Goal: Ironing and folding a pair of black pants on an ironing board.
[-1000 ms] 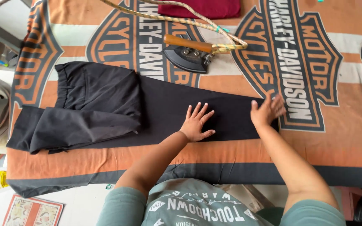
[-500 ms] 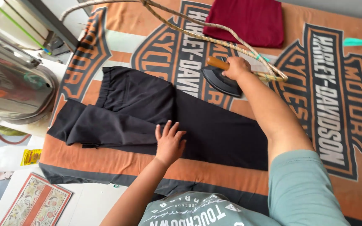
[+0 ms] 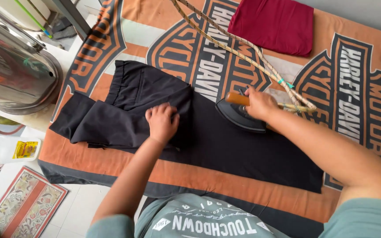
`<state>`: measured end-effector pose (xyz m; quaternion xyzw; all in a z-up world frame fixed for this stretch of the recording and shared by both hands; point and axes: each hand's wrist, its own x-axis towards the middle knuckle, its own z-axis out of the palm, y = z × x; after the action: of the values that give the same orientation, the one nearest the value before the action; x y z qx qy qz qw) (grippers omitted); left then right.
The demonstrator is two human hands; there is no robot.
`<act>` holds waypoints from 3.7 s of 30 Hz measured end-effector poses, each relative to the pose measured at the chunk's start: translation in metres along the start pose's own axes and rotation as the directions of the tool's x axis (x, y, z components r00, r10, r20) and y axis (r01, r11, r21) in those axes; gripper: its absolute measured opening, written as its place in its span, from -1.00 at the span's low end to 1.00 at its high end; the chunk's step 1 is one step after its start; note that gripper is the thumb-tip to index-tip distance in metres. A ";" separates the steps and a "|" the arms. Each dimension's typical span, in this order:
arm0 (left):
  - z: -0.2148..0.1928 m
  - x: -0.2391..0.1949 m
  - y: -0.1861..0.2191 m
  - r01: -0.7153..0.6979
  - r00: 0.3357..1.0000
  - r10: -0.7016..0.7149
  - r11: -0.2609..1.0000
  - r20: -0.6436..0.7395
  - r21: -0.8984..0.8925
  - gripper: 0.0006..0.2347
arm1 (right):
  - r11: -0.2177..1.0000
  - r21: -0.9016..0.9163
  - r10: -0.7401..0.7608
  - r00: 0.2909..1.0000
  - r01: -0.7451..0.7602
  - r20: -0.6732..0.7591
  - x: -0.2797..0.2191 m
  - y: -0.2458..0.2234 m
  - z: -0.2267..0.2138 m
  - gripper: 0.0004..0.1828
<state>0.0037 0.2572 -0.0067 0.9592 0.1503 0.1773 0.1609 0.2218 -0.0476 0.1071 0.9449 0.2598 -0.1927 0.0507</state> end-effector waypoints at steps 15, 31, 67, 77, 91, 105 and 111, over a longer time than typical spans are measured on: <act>0.058 0.077 -0.020 0.190 0.964 -0.178 0.981 0.196 -0.045 -0.78 | 0.998 0.051 -0.038 0.998 0.035 0.059 -0.069 -0.035 0.070 -0.42; -0.062 -0.012 -0.042 0.396 0.904 -0.425 0.808 0.033 -0.436 -0.87 | 0.978 0.200 -0.059 0.998 0.056 0.008 0.030 -0.188 0.002 -0.51; -0.057 -0.086 -0.029 -0.080 0.959 0.070 0.997 0.273 0.023 -0.51 | 0.769 0.126 0.610 0.778 -0.627 0.150 -0.177 0.129 0.144 -0.49; -0.028 -0.092 -0.048 -0.038 0.960 0.023 0.998 0.279 0.049 -0.59 | 0.700 0.164 0.694 0.716 -0.695 0.076 -0.193 0.204 0.123 -0.52; -0.047 -0.066 -0.066 0.026 0.969 -0.015 0.999 0.247 -0.042 -0.75 | 0.958 0.188 0.202 0.976 -0.215 0.086 -0.138 0.020 0.054 -0.49; -0.100 0.082 -0.070 0.182 0.902 -0.095 0.968 0.421 -0.172 -0.78 | 0.979 0.171 -0.131 0.982 0.106 0.136 -0.104 -0.202 0.043 -0.62; -0.122 0.117 -0.091 0.113 0.906 -0.007 0.968 0.424 -0.225 -0.84 | 0.967 0.172 -0.210 0.969 0.187 0.127 -0.079 -0.295 0.064 -0.54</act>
<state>0.0394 0.4111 0.1028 0.9425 0.1190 -0.0211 0.3116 -0.0131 0.1566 0.0798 0.8987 0.3326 -0.2847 -0.0256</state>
